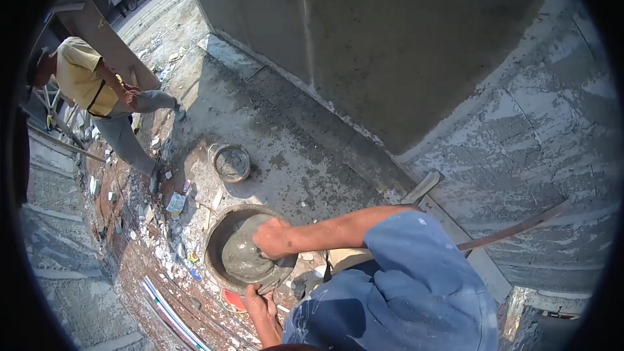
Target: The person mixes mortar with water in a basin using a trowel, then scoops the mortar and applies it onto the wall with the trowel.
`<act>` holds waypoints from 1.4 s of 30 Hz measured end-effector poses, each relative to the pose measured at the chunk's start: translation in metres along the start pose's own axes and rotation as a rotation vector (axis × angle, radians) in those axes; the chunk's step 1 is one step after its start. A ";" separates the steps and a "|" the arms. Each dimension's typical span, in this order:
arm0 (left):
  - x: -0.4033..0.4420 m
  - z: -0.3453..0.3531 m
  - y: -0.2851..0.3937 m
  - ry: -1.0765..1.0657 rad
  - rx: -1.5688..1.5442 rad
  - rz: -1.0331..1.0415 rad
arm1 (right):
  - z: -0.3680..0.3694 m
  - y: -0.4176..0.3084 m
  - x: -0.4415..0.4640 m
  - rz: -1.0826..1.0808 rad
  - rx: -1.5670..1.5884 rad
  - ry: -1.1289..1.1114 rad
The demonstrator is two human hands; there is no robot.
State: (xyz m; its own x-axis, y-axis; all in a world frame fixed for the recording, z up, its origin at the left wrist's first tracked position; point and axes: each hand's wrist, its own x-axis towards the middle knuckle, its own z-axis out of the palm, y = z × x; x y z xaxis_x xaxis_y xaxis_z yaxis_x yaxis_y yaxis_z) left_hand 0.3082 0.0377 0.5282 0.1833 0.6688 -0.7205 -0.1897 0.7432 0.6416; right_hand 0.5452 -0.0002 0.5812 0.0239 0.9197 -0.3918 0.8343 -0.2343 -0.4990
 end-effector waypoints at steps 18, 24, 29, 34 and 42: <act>-0.085 -0.119 -0.023 -0.024 -0.175 -0.045 | 0.003 -0.080 -0.130 -0.173 0.170 0.091; -0.112 -0.120 -0.029 0.101 -0.101 0.026 | -0.028 -0.081 -0.113 -0.448 0.264 0.031; -0.119 -0.091 -0.034 0.172 -0.083 0.065 | -0.126 -0.023 -0.138 -0.634 0.605 -0.001; -0.128 -0.028 -0.054 0.215 -0.105 0.063 | -0.251 0.141 -0.177 -0.519 0.815 0.066; -0.130 0.043 -0.100 0.197 -0.195 -0.035 | -0.339 0.307 -0.432 0.037 0.566 1.528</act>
State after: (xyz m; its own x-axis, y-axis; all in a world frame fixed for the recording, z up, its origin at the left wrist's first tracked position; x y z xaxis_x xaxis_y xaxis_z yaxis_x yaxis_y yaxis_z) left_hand 0.3445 -0.1228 0.5693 0.0053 0.6116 -0.7912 -0.3723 0.7355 0.5661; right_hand 0.9781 -0.3624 0.8588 0.8192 0.2695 0.5062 0.5313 -0.0242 -0.8469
